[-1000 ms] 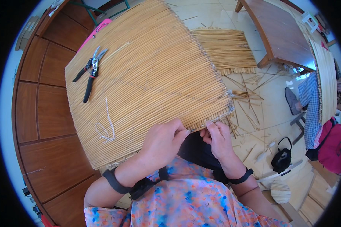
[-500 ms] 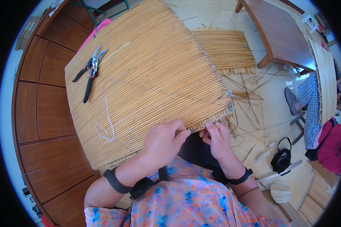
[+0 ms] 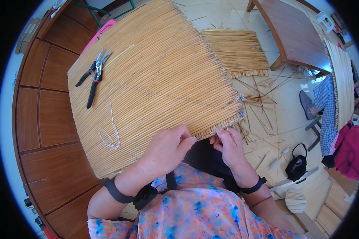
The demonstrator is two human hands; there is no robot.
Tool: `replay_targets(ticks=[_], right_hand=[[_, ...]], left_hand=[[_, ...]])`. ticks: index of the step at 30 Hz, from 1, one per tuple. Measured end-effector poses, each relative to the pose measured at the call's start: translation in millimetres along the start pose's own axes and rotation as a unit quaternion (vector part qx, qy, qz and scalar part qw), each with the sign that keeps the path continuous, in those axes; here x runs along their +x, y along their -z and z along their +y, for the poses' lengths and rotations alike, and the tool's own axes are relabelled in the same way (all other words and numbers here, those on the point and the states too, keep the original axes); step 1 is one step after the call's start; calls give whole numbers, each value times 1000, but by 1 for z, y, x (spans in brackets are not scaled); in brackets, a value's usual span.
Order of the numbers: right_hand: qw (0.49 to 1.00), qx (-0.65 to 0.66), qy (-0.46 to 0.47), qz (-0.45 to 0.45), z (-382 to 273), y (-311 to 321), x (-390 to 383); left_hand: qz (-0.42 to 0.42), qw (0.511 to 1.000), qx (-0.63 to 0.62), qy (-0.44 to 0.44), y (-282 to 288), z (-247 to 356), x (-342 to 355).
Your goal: The person weaves together bamboo slats using thin binding strips, occasionally using a pair of shears to cut the strips.
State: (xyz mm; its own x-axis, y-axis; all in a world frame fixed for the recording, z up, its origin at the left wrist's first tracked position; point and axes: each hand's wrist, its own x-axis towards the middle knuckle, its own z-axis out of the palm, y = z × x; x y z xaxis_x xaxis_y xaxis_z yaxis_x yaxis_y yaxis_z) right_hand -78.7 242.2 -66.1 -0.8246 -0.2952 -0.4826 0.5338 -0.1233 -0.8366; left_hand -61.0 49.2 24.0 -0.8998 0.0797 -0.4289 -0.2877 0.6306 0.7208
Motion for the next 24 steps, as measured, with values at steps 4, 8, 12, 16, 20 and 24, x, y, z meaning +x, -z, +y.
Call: replay_targets(ticks=[4, 8, 12, 16, 20, 24], right_hand=[[1000, 6, 0, -10, 0, 1, -1], [1000, -21, 8, -10, 2, 1, -1], [999, -36, 25, 0, 2, -1, -2], [1000, -20, 13, 4, -1, -3, -3], [1000, -11, 9, 10, -1, -2, -2], [1000, -19, 10, 4, 2, -1, -3]], left_hand=[[-18, 999, 30, 2, 3, 4, 3], [7, 1000, 12, 4, -7, 0, 5], [27, 999, 12, 12, -11, 5, 3], [42, 999, 6, 5, -17, -1, 1], [50, 999, -3, 6, -18, 0, -2], [90, 995, 19, -34, -25, -2, -5]])
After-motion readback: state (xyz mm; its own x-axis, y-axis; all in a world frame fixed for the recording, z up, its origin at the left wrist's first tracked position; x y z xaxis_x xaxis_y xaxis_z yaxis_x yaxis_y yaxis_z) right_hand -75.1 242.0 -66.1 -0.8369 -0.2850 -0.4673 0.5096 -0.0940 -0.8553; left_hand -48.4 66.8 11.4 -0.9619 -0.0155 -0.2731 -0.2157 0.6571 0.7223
